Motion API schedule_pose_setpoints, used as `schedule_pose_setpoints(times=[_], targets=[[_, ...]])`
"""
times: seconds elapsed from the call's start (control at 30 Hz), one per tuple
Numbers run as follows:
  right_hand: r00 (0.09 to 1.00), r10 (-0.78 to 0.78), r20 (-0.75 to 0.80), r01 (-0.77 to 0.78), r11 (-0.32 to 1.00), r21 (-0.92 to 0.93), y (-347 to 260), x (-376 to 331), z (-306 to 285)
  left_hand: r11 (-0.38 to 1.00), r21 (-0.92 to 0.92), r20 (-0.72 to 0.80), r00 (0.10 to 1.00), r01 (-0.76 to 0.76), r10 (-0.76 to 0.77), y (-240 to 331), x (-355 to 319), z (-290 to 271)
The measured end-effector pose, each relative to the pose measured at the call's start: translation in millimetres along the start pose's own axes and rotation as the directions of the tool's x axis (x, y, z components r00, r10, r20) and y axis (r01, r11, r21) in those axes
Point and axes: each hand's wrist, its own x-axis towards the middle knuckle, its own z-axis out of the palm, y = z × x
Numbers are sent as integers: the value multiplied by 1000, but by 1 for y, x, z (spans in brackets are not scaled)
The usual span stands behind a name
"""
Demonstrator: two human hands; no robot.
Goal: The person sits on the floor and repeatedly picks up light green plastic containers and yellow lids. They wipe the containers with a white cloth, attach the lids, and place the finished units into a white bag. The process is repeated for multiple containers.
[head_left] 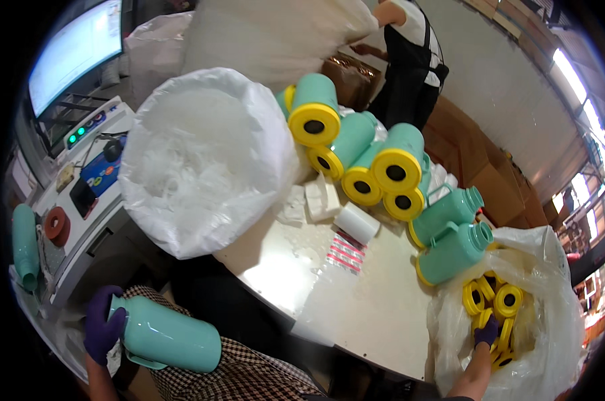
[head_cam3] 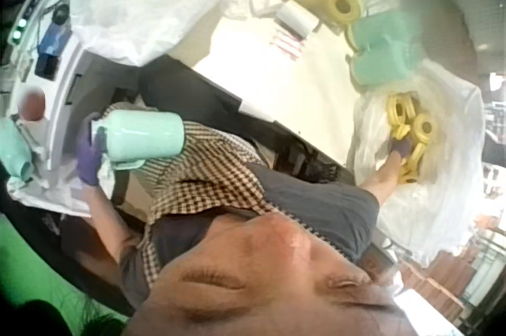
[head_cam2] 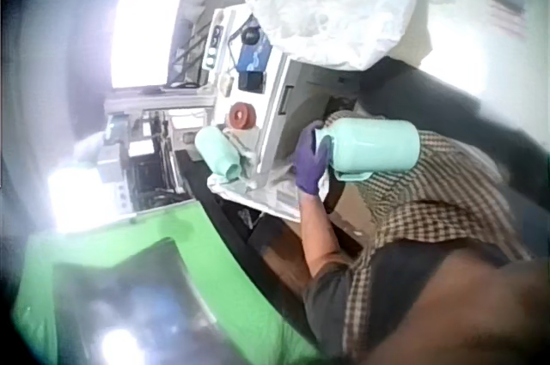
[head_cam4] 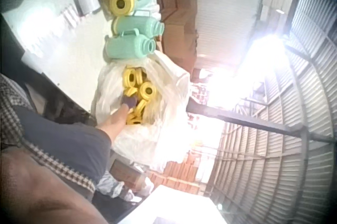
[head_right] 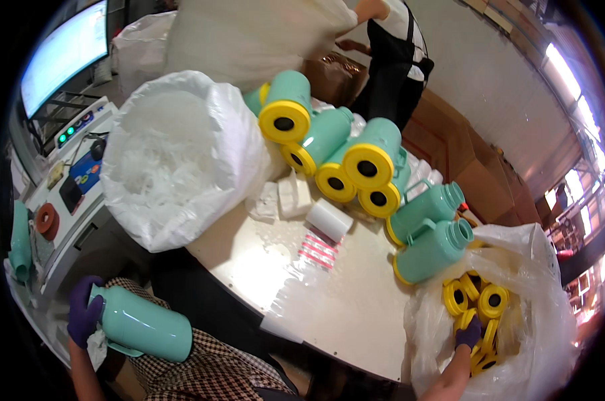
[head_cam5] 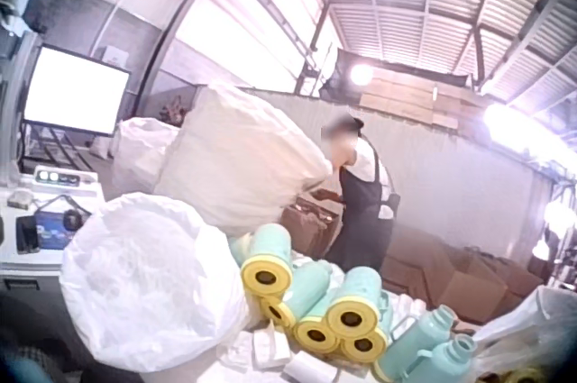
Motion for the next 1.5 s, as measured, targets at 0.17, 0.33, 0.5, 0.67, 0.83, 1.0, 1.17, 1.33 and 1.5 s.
schedule_pose_setpoints(times=[0.17,0.33,0.5,0.67,0.83,1.0,1.17,1.33,1.5], targets=[[783,-210,586,-18,933,359,-112,11,-124,992,-94,-114,989,84,-95,-10,-35,-11],[927,-190,-323,367,637,678,-239,-71,-248,857,-501,-291,909,120,-298,-64,-68,9],[879,-294,-375,321,-216,922,-446,-161,-285,512,-855,-353,816,-82,-458,-69,-105,57],[472,-547,-692,320,-625,712,-594,-259,-371,922,-381,-505,820,71,-272,-11,-110,57],[278,-447,-851,359,-773,523,-619,-302,-385,952,-280,-586,763,123,-271,-18,-128,33],[335,-530,-779,237,-753,614,-616,-323,-378,919,-371,-636,686,130,-354,-35,-134,34],[408,-766,-497,-209,-608,766,-598,-328,-349,970,-231,-619,758,78,-208,-18,-120,27],[209,-896,-393,-832,-374,410,-576,-290,-380,780,-626,-566,704,-29,-428,-18,-107,30],[306,-927,-218,-487,-349,801,-544,-260,-338,703,-706,-459,812,-86,-361,44,-71,43]])
